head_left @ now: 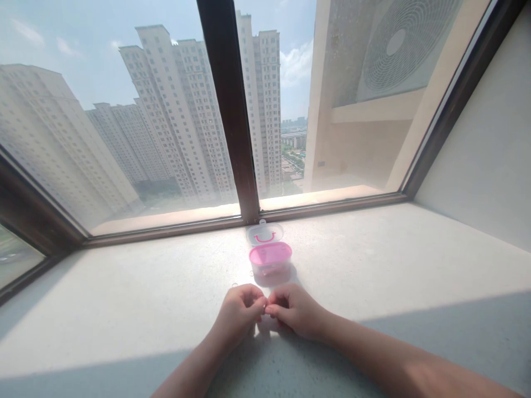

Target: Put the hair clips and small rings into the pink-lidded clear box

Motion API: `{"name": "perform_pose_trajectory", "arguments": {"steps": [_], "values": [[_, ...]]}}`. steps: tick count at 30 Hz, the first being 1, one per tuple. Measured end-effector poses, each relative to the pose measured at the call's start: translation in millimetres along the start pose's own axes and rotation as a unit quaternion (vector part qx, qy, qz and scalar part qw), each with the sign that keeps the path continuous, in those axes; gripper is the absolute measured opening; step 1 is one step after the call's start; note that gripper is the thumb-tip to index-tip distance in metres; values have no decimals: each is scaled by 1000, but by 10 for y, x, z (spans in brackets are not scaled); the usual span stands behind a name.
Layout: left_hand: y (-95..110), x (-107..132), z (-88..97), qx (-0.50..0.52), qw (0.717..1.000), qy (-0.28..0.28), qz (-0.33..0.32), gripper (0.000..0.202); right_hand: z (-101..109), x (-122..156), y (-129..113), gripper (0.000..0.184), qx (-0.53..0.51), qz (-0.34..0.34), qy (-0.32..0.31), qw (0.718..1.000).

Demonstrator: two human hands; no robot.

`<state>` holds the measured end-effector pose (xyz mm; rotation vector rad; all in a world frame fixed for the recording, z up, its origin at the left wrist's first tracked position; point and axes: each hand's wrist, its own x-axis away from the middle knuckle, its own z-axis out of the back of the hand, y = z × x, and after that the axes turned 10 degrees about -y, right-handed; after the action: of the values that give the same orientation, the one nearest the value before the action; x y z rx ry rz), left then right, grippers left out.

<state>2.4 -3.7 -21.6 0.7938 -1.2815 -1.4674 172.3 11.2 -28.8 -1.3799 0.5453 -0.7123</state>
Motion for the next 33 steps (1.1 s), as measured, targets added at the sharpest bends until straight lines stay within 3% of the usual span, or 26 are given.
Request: {"name": "perform_pose_trajectory", "arguments": {"steps": [5,8,11,16,33], "values": [[22,2,5,25,999,-4,24,20,18,3,-1,16,15,18,8,1000],[42,-12,12,49,998,2,37,24,77,-23,-4,16,36,42,61,997],[41,-34,25,62,997,8,46,25,161,-65,38,18,18,22,93,995],[-8,-57,53,70,996,-12,50,24,212,-102,98,21,-25,1,92,995],[-54,-80,144,35,999,-20,34,24,188,-71,42,17,-13,17,77,997]]}}
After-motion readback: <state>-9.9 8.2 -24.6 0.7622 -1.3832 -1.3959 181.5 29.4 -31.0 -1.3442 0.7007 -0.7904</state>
